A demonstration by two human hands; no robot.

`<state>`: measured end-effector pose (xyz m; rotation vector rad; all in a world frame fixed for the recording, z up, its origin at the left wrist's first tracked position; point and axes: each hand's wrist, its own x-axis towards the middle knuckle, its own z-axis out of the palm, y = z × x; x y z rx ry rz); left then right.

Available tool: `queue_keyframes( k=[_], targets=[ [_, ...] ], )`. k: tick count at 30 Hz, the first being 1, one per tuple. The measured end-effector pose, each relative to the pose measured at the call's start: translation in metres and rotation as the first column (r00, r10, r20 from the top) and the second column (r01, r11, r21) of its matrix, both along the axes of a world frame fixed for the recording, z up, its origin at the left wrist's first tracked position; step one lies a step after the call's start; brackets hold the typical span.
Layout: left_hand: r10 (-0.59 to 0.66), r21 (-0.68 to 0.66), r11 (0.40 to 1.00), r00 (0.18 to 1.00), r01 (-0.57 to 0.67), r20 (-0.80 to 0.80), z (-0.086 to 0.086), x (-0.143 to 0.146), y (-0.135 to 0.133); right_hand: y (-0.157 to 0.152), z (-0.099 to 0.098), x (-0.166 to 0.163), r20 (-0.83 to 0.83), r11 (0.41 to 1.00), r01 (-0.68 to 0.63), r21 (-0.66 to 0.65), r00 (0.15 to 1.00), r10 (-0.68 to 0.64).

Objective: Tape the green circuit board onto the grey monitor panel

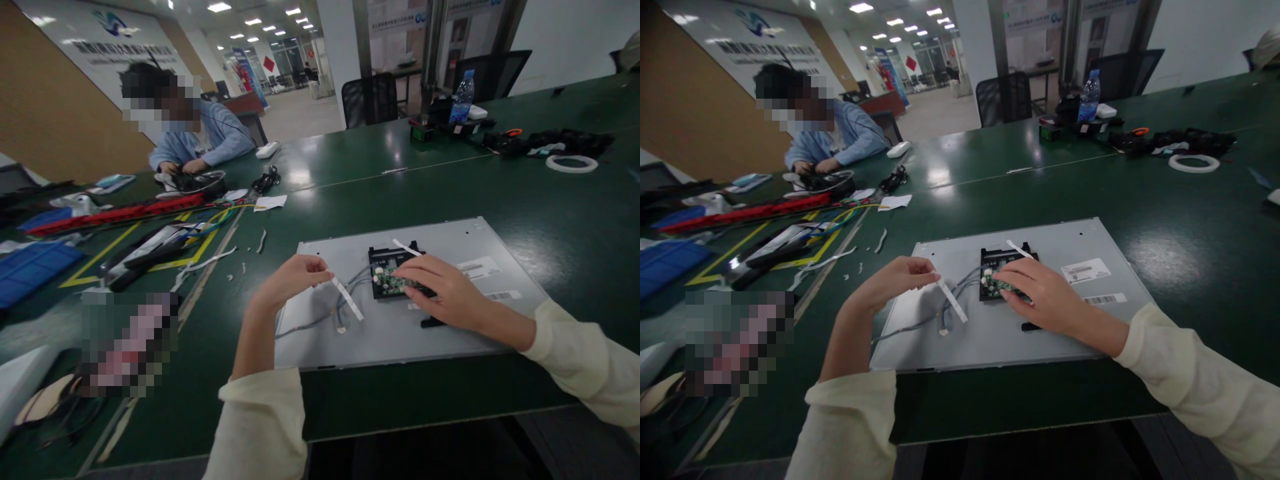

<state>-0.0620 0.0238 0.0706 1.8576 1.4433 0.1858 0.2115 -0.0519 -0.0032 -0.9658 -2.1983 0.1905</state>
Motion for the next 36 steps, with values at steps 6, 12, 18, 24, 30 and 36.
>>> queue_keyframes(
  k=[6, 12, 18, 24, 30, 36],
  targets=[
    [-0.035, 0.031, 0.999, 0.993, 0.038, -0.117, -0.016, -0.002, 0.006, -0.016, 0.005, -0.023, 0.213, 0.983, -0.182, -0.020, 0.960, 0.182],
    [-0.029, 0.066, 0.997, 0.982, 0.042, -0.189, -0.021, -0.006, 0.010, -0.023, 0.005, -0.041, 0.342, 0.957, -0.269, -0.107, 0.894, 0.289],
    [-0.040, 0.071, 0.996, 0.978, 0.055, -0.204, -0.022, -0.005, 0.009, -0.025, 0.001, -0.049, 0.367, 0.944, -0.291, -0.157, 0.870, 0.329],
    [-0.064, 0.076, 0.994, 0.974, 0.082, -0.219, -0.031, -0.008, 0.013, -0.026, 0.000, -0.050, 0.381, 0.946, -0.278, -0.168, 0.866, 0.323],
    [-0.064, 0.121, 0.988, 0.966, 0.097, -0.252, -0.032, -0.004, 0.013, -0.027, -0.001, -0.050, 0.375, 0.945, -0.280, -0.171, 0.868, 0.325],
    [-0.070, 0.224, 0.959, 0.914, 0.171, -0.399, -0.035, -0.008, 0.014, -0.028, -0.001, -0.050, 0.376, 0.943, -0.275, -0.188, 0.867, 0.328]
  ],
)
